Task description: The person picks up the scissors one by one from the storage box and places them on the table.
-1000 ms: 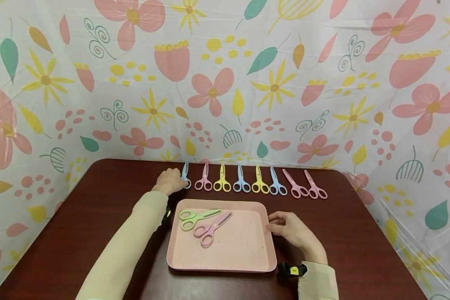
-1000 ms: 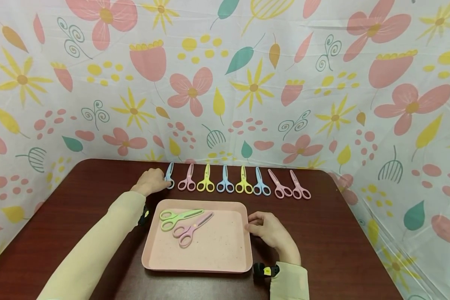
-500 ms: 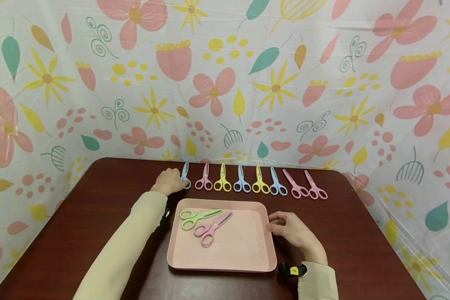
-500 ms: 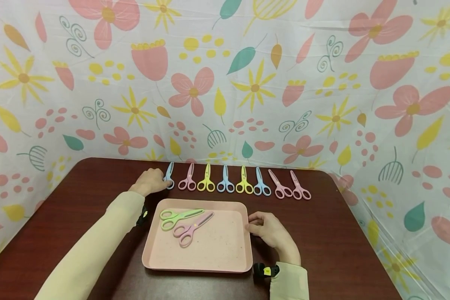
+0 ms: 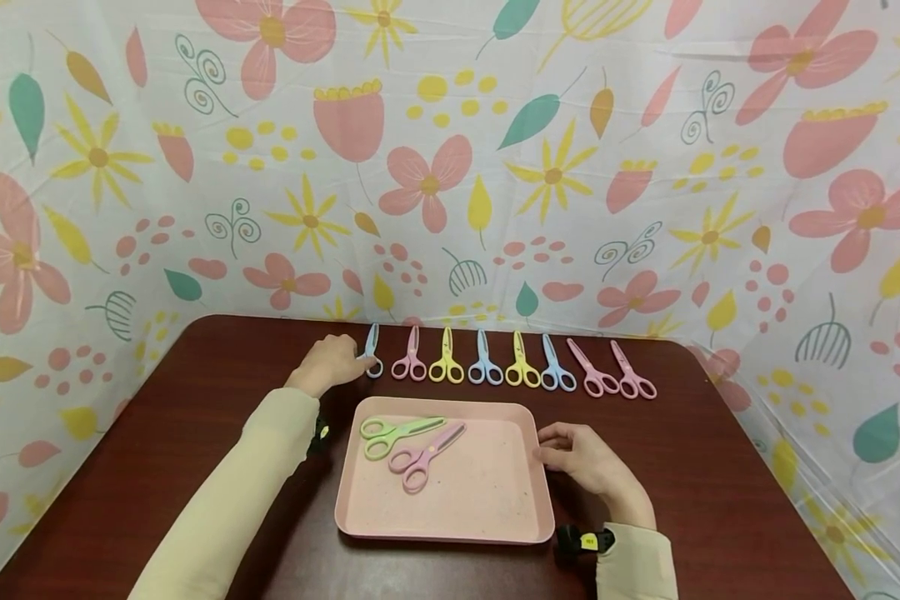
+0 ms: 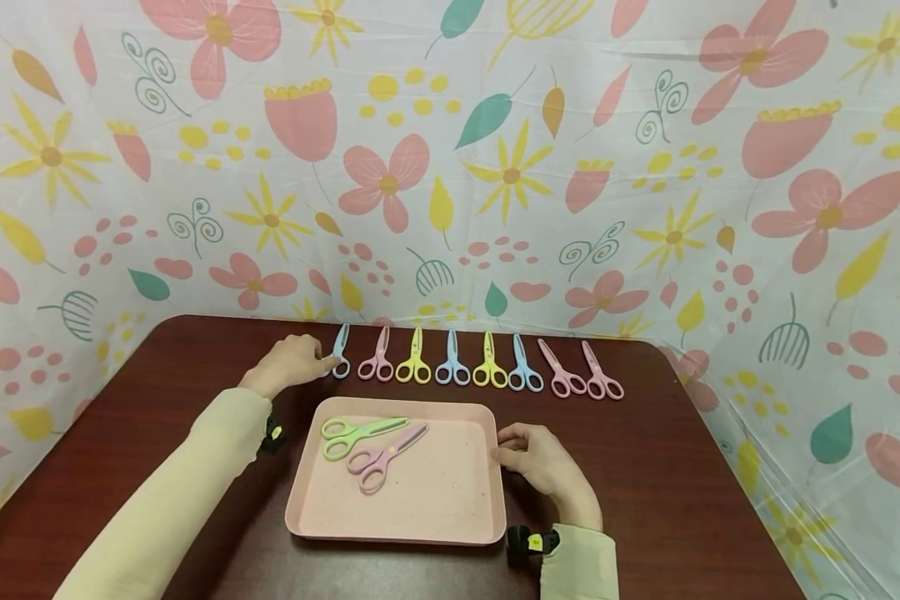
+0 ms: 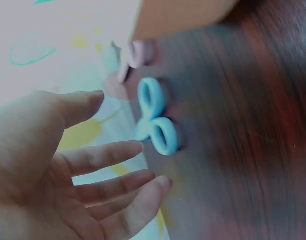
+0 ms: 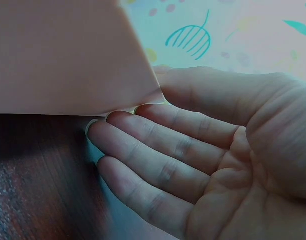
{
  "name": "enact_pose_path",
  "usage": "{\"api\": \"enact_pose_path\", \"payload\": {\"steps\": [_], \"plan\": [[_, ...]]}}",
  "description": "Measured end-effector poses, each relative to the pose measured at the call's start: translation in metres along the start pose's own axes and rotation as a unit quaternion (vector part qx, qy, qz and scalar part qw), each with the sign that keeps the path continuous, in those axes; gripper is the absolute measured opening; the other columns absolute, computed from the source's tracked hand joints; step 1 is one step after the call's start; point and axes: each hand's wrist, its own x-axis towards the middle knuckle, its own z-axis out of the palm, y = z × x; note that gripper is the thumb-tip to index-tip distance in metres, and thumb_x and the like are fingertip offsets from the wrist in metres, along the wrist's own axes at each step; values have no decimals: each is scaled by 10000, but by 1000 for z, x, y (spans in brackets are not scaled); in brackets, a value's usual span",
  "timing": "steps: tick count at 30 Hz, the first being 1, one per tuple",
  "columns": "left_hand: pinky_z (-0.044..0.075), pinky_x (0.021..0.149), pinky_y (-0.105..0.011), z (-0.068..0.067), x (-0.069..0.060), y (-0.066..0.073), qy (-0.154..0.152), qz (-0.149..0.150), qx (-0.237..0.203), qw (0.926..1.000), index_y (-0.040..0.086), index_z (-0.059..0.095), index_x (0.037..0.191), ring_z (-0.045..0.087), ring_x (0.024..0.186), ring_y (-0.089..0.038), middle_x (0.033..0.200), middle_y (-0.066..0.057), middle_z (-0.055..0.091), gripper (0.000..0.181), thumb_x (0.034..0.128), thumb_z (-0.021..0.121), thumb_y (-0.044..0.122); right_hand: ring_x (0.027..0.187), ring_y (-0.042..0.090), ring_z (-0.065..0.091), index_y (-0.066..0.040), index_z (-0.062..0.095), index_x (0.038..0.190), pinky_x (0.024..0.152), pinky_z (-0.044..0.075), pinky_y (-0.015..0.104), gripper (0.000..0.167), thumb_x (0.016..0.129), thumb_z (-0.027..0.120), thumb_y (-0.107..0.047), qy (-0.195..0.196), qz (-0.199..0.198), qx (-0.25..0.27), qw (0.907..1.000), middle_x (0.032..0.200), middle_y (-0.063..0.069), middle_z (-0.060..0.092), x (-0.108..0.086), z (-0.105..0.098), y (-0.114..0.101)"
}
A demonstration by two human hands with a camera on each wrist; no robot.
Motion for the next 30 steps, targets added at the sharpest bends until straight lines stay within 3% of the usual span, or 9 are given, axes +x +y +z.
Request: {"api": "enact_pose_path", "payload": {"steps": [4,10,16,22,30], "plan": [[486,690,-439,0,-13,2,75,156,-102,9998,46,683,966,617,790,-290,925,-106,653,387,927,636,428,858,220,668,80,632,1115,758,544,376,278,903,687,-92,57,64,-74,9999,976,147,694,-1,0,-1],[431,586,-398,3,-34,12,179,433,2,9989,105,657,882,544,657,-221,846,-56,599,316,921,650,418,841,210,667,83,630,1113,751,543,373,288,897,694,-95,75,75,-125,9999,961,135,695,-1,0,-1],[459,630,-406,7,-53,24,333,797,117,9962,108,688,1008,545,719,-188,982,-52,592,293,912,678,384,847,215,667,83,627,1118,756,543,373,290,900,693,-96,30,61,-108,9999,968,140,693,1,0,-2],[476,664,-396,13,-65,40,355,1218,332,9914,154,700,951,561,781,-172,966,-13,598,236,911,673,384,863,226,669,86,629,1120,762,543,379,291,903,689,-99,25,52,-78,10000,981,156,694,1,0,-1],[500,667,-380,22,-76,56,410,2135,1157,9692,155,709,937,609,820,-197,888,5,610,192,889,711,341,857,222,666,91,621,1123,759,544,377,294,903,686,-92,26,71,-106,9999,974,149,690,1,0,-1]]}}
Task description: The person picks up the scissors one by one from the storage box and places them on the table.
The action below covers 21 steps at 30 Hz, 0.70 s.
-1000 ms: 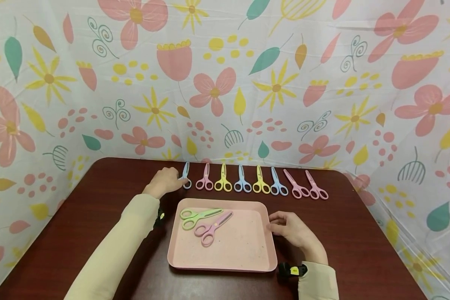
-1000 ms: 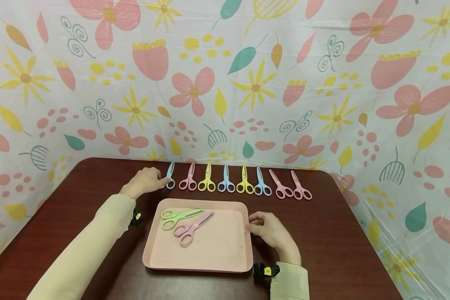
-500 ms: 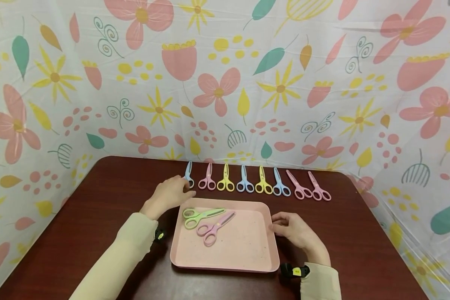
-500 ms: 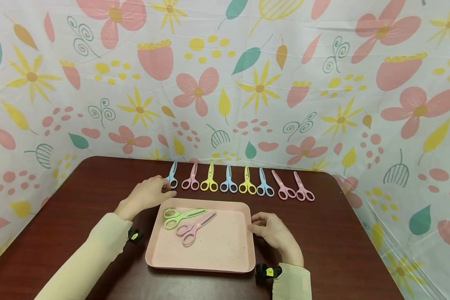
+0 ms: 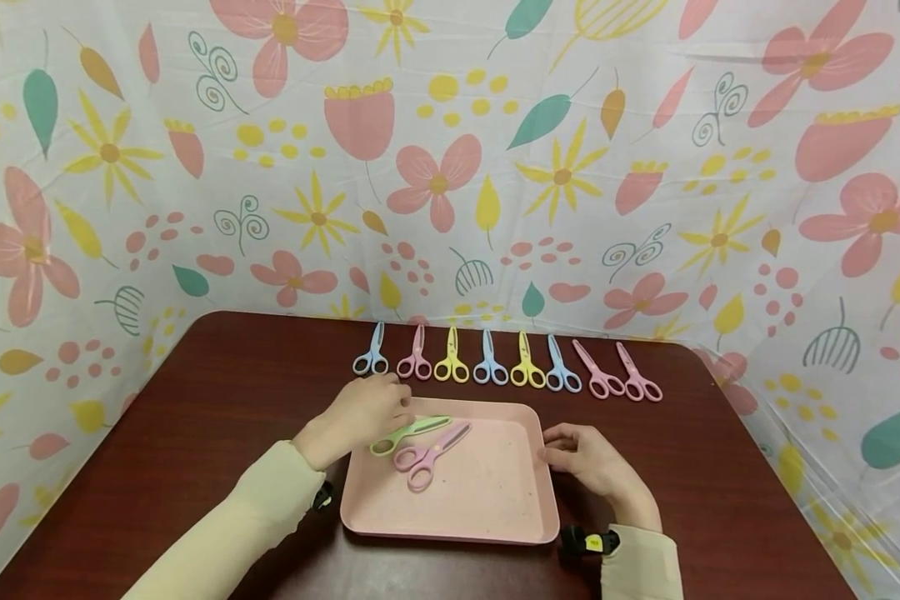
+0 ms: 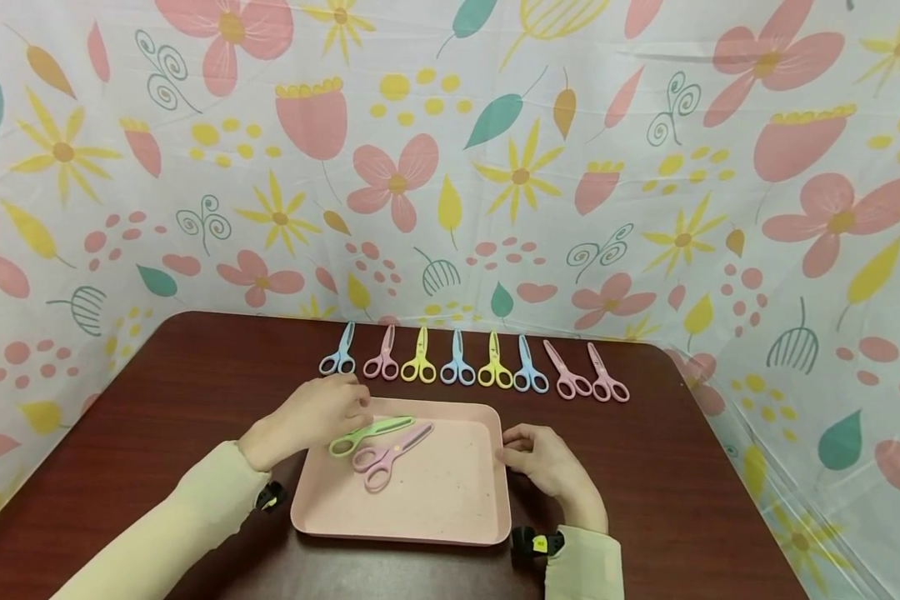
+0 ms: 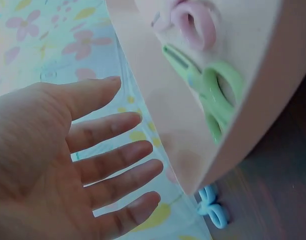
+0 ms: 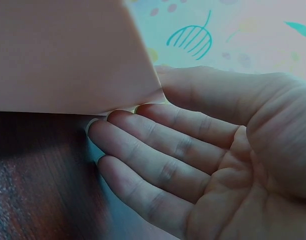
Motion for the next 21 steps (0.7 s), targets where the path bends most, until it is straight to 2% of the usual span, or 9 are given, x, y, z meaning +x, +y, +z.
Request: {"api": "enact_pose_path", "payload": {"steps": [6,9,13,17,21], "plan": [[487,657,-410,4,-4,14,-96,260,50,9996,144,706,928,606,769,-219,838,8,594,209,855,731,338,844,219,665,84,628,1117,757,543,380,292,896,696,-95,49,31,6,10000,967,143,693,-1,0,0],[487,697,-423,9,-6,18,-13,461,203,9987,162,676,809,615,749,-226,758,19,574,184,833,743,332,843,221,666,84,628,1116,757,544,383,288,898,694,-92,54,30,6,10000,969,145,693,-1,1,0],[467,672,-412,16,-9,23,202,727,561,9956,201,532,636,571,649,-171,632,67,484,323,804,765,348,845,224,667,89,627,1112,757,544,381,279,901,687,-84,38,-2,-13,10000,969,152,692,-1,0,0],[434,677,-427,20,-12,29,200,660,773,9946,227,465,606,517,641,-130,626,96,433,382,787,770,368,848,225,667,92,628,1108,755,544,375,274,901,685,-78,34,-33,-24,10000,969,156,691,0,0,0],[398,669,-397,22,-15,34,-75,567,626,9964,236,494,621,499,640,-128,649,98,457,351,789,772,366,851,229,669,93,630,1106,757,545,379,268,901,682,-73,20,-60,-19,10000,971,160,693,0,0,0]]}}
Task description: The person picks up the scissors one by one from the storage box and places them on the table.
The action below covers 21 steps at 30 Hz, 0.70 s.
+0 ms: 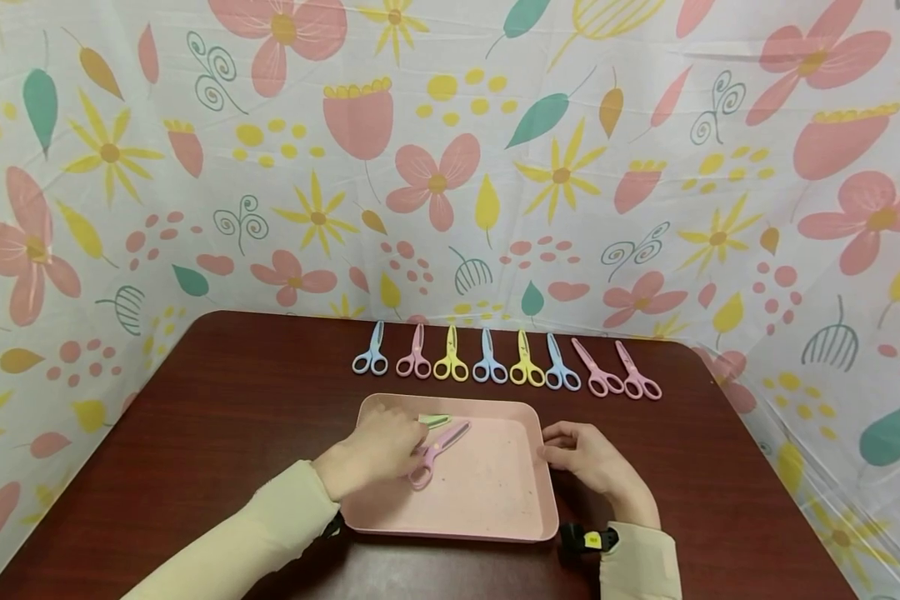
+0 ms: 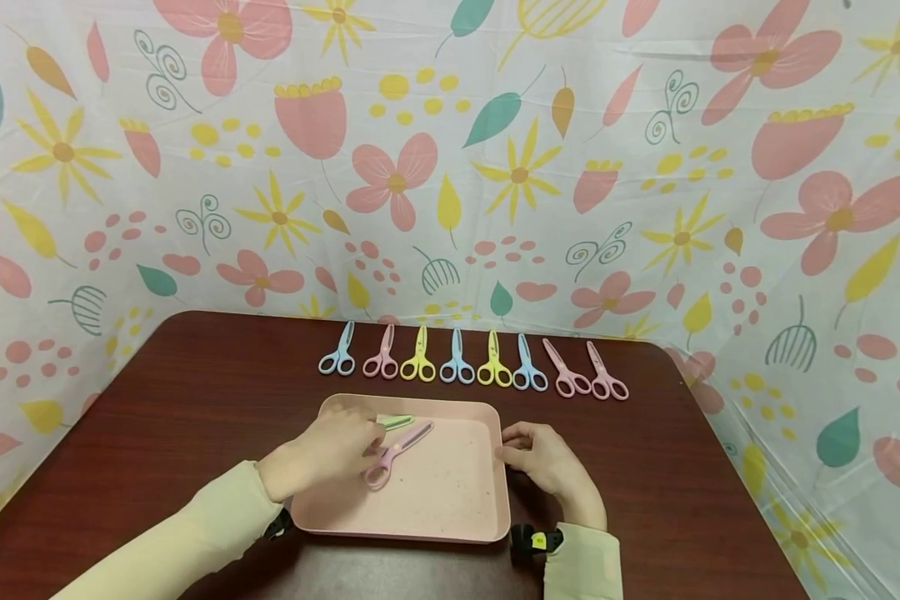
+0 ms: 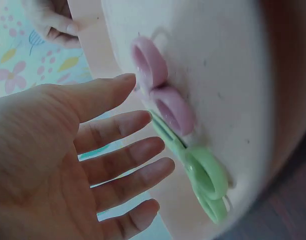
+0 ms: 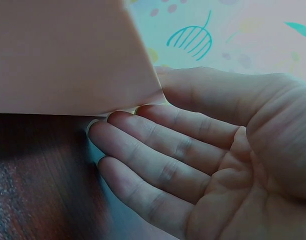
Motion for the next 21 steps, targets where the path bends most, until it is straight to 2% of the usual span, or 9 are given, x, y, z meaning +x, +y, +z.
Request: {"api": "enact_pose_path", "payload": {"steps": [3,10,16,21], "plan": [[381,644,-369,2,-1,3,-213,-10,-72,9997,233,513,620,494,637,-141,668,82,477,340,795,764,381,847,229,669,91,632,1104,756,544,380,263,902,680,-70,0,7,-6,10000,968,159,693,0,0,0],[433,716,-399,7,-2,5,-439,-112,135,9989,221,513,607,549,739,-194,710,45,509,372,773,760,445,848,229,670,84,636,1105,757,545,378,261,902,684,-73,24,61,-3,10000,974,160,694,-1,1,-1],[423,734,-410,8,-3,9,-501,-296,219,9981,215,486,585,557,766,-209,719,29,535,439,764,756,510,845,227,671,79,638,1105,756,545,380,262,899,689,-76,43,94,9,9999,975,156,695,-2,2,-1],[413,699,-402,7,-4,12,-472,-419,223,9978,207,466,561,552,734,-207,711,15,543,440,758,762,467,841,222,668,73,641,1104,759,544,383,262,898,692,-80,42,48,-4,10000,971,151,696,-1,1,-1]]}}
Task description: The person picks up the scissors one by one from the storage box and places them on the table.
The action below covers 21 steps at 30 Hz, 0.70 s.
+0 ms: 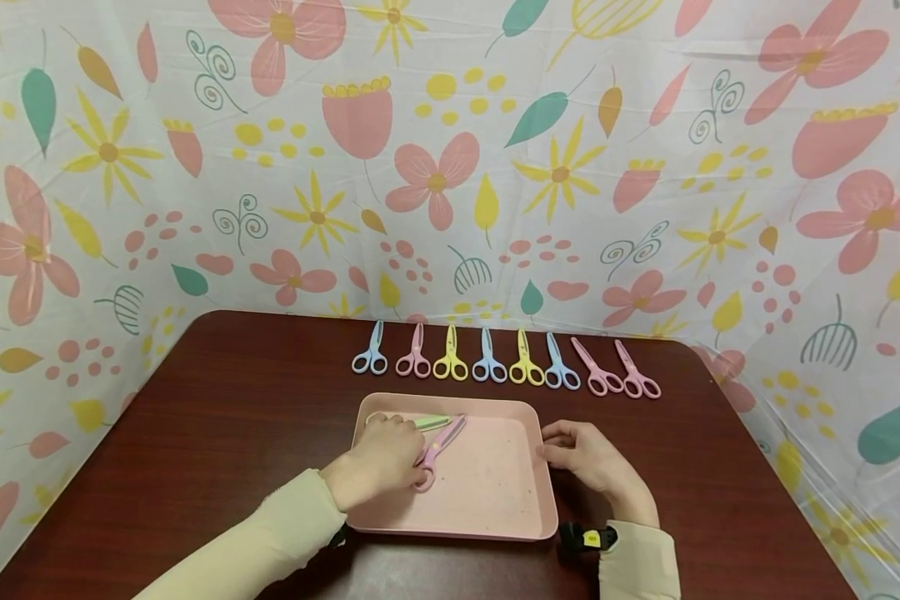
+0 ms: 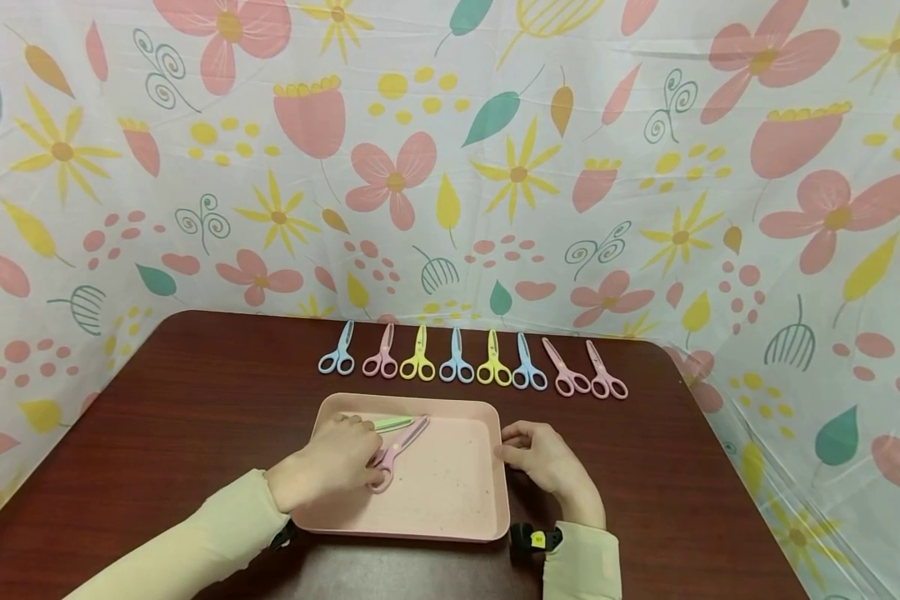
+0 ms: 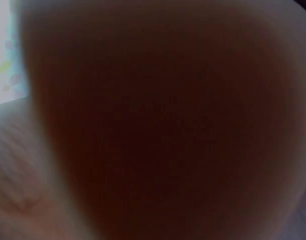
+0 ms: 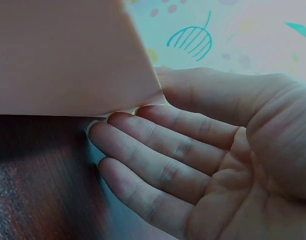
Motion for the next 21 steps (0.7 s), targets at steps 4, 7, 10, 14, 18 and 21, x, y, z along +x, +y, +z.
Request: {"api": "enact_pose_path", "payload": {"steps": [4,7,10,14,18,21], "plan": [[410,673,-393,1,0,0,46,0,-40,10000,202,460,547,546,695,-207,693,8,533,422,742,768,416,845,220,668,71,643,1102,759,543,373,257,898,690,-79,-16,-18,0,10000,972,152,696,0,0,0],[414,662,-391,2,0,-1,70,8,-43,10000,202,461,540,542,674,-212,677,3,524,414,730,772,399,846,219,668,72,644,1100,758,543,369,254,899,687,-77,-25,7,13,10000,969,150,696,0,0,0],[420,659,-393,2,1,-2,129,3,-51,9999,201,465,536,543,651,-218,658,-2,517,396,720,771,371,844,215,667,68,646,1096,759,543,370,251,897,689,-79,-6,25,-18,10000,963,143,697,1,0,-1],[404,666,-393,5,3,-4,279,19,-143,9995,201,457,536,512,605,-192,634,18,486,358,699,749,326,842,213,668,63,647,1096,761,542,374,251,897,691,-84,6,54,-32,10000,962,138,698,1,0,-1],[348,645,-368,8,3,-6,588,175,-335,9976,205,445,530,443,560,-155,611,52,439,333,663,736,298,841,216,669,65,645,1098,760,543,380,251,899,689,-81,7,78,0,10000,963,142,697,0,0,-1],[316,630,-357,9,4,-8,848,333,-434,9949,212,439,528,413,542,-144,601,65,418,332,659,736,282,839,216,668,64,646,1101,761,543,381,254,898,691,-82,31,83,-12,10000,965,141,697,0,0,-1]]}}
